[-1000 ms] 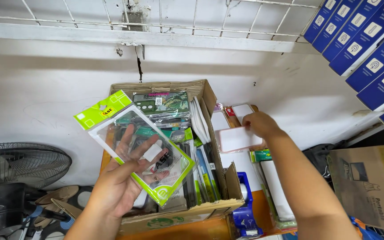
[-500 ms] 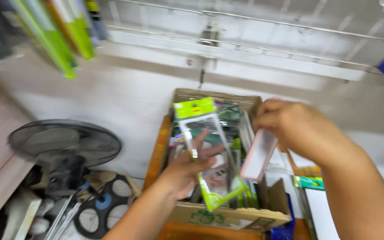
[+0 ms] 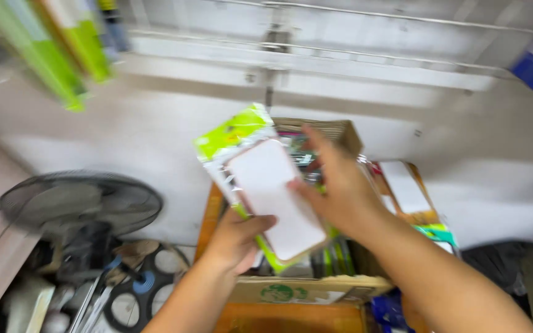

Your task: The recorder is sorting and inspecting various packaged phone cases from a cardboard box on a workspace.

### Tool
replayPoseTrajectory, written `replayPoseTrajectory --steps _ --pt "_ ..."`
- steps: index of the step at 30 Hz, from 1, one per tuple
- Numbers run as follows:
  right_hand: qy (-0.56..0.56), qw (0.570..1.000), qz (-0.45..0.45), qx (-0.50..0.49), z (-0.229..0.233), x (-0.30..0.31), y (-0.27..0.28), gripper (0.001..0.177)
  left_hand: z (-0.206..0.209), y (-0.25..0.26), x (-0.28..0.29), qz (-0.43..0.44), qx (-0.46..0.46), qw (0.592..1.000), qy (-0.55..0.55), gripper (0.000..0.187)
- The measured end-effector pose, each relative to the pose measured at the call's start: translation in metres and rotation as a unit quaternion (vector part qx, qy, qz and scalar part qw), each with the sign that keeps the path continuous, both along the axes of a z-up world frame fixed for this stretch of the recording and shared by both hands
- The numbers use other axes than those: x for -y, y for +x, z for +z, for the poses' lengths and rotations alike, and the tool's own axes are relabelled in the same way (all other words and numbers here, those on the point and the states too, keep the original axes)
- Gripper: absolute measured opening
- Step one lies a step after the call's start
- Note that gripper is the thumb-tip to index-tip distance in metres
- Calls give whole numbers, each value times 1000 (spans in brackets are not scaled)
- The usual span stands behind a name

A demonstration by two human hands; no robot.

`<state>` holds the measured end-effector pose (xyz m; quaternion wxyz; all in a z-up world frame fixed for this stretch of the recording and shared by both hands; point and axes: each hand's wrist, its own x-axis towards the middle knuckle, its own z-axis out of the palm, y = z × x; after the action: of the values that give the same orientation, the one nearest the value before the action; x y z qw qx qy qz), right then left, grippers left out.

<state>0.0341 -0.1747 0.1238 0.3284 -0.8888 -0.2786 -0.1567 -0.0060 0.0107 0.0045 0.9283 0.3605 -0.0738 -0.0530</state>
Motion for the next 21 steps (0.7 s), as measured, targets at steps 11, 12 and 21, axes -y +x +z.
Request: replayPoseTrajectory --steps 11,12,21 --pt "285 915 54 -279 -45 147 69 35 7 5 8 -24 101 971 217 93" --pt "291 917 9 -272 -43 173 85 38 12 6 6 7 0 958 287 89" --pt "320 866 -95 -372 -178 331 190 37 11 5 4 5 -74 946 316 75"
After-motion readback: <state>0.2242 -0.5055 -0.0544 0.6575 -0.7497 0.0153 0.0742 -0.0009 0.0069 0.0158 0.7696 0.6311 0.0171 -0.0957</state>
